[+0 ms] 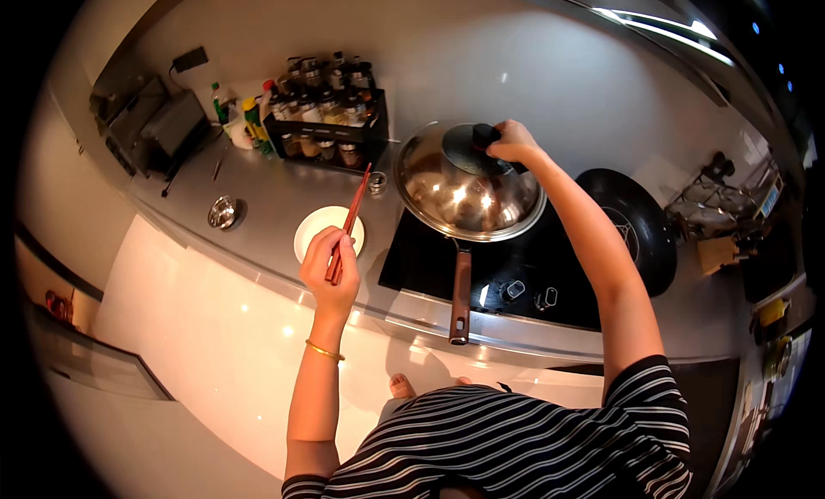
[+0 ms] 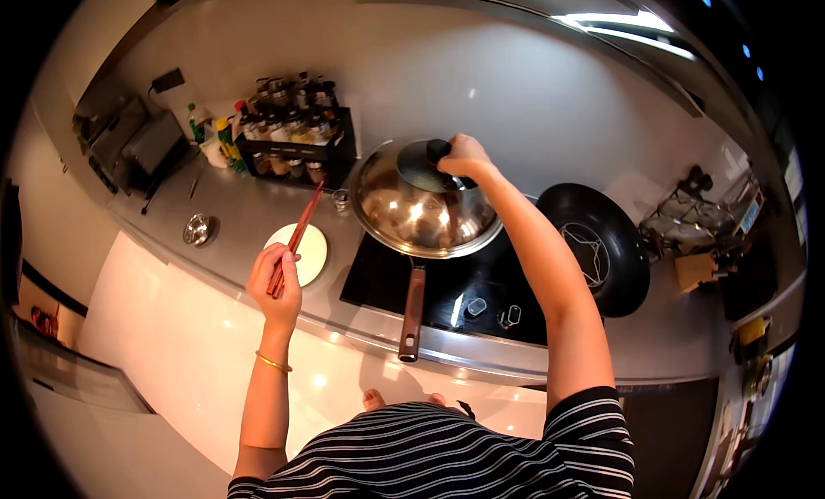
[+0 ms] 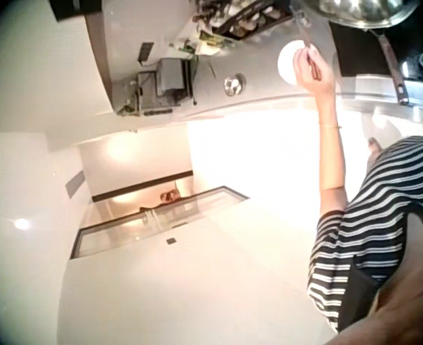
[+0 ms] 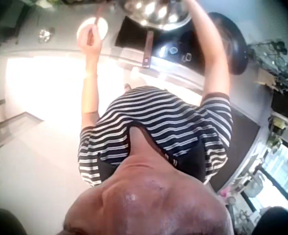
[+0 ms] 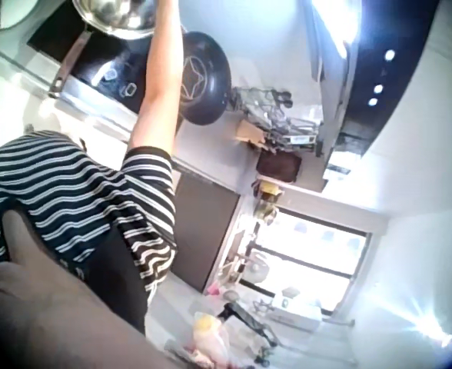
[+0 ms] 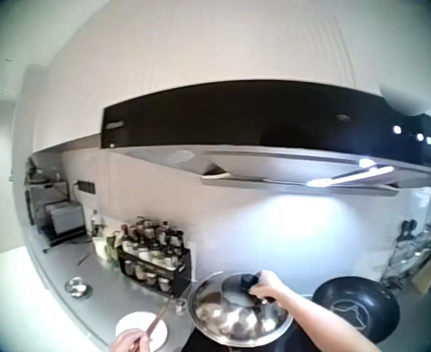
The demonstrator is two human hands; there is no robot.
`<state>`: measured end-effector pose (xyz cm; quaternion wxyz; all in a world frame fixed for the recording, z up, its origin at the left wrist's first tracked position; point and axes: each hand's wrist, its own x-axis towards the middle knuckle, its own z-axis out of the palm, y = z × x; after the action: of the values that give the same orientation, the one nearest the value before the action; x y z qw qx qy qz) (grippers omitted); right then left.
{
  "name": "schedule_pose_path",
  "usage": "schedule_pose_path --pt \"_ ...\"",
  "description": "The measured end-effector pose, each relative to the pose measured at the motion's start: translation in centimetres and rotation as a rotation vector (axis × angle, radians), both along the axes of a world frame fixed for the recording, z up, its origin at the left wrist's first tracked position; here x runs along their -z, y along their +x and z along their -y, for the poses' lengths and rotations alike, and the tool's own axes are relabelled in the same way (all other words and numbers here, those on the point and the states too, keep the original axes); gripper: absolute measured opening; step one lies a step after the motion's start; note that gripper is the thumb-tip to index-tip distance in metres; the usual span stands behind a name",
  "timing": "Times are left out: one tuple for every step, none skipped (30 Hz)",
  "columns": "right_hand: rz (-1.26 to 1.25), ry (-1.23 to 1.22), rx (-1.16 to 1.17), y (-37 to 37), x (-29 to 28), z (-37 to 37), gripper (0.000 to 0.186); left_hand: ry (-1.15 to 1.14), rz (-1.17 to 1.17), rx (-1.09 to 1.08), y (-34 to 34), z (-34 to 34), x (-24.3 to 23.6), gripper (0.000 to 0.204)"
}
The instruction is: The person washes a glass lid and a bowl in a sink with a cloth, places the items into a dishwasher, then uses chopsticks to flip items in a pan and covers the pan with a lid.
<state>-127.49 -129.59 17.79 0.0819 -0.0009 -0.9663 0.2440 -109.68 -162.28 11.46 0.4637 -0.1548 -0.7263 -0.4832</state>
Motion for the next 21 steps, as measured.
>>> schedule_pose_path --pt "0.023 0.019 -0.004 -0.4 0.3 -0.1 0.046 0.024 0.018 0.001 0.6 0.7 -0.1 0.005" --pt "0.039 0.01 0.0 -0.7 0.7 0.1 0.045 0.042 0.036 0.001 0.9 1.5 -0.1 0.005" --pt "0.055 0.001 0.008 -1.0 1.2 0.2 0.044 0.052 0.037 0.002 1.2 2.1 -0.2 0.005" --pt "0.052 0.019 0.008 -1.2 1.3 0.4 0.04 0.061 0.034 0.002 1.3 2.5 -0.3 0.005" --pt "0.048 0.037 0.01 -1.4 1.5 0.4 0.036 0.071 0.031 0.006 1.4 2.7 -0.3 0.004" --pt "0.045 0.055 0.016 -1.6 1.8 0.4 0.032 0.069 0.036 0.003 1.5 2.8 -0.4 0.004" --pt "0.044 0.043 0.04 -1.6 2.0 0.8 0.036 0.077 0.045 0.009 1.5 3.0 -0.3 0.004" --pt "0.043 0.03 0.065 -1.5 2.2 1.1 0.039 0.085 0.054 0.017 1.5 3.2 -0.1 0.005" --pt "0.043 0.018 0.091 -1.4 2.4 1.3 0.043 0.093 0.063 0.026 1.4 3.2 0.0 0.005" --pt "0.041 0.03 0.112 -1.3 2.7 1.0 0.044 0.116 0.065 0.044 1.4 3.1 0.1 0.005" --pt "0.015 0.033 0.11 -1.3 2.8 0.7 0.044 0.14 0.072 0.056 1.4 3.1 0.3 0.005" --pt "-0.01 0.036 0.107 -1.3 2.9 0.3 0.045 0.164 0.079 0.068 1.2 3.0 0.4 0.004" --pt "-0.035 0.036 0.103 -1.2 2.8 0.5 0.045 0.185 0.087 0.078 1.1 3.0 0.4 0.004" --pt "0.0 0.038 0.1 -1.1 2.8 0.7 0.045 0.19 0.084 0.083 1.1 3.0 0.4 0.004" --pt "0.035 0.041 0.098 -1.0 2.7 1.0 0.045 0.196 0.082 0.088 1.1 2.9 0.4 0.004" --pt "0.068 0.043 0.095 -0.9 2.6 1.3 0.044 0.201 0.077 0.092 1.1 2.9 0.2 0.004" --pt "0.076 0.071 0.106 -0.9 2.5 1.7 0.044 0.202 0.08 0.099 1.0 2.8 0.2 0.004" --pt "0.084 0.099 0.118 -0.8 2.4 2.0 0.043 0.203 0.083 0.107 0.8 2.6 0.1 0.004" --pt "0.092 0.125 0.131 -0.7 2.4 2.2 0.042 0.202 0.084 0.116 0.7 2.4 0.1 0.004" --pt "0.08 0.127 0.137 -0.6 2.4 2.4 0.04 0.222 0.097 0.136 0.6 2.1 0.0 0.004" --pt "0.068 0.13 0.143 -0.5 2.4 2.5 0.038 0.228 0.096 0.143 0.6 2.0 0.0 0.004"
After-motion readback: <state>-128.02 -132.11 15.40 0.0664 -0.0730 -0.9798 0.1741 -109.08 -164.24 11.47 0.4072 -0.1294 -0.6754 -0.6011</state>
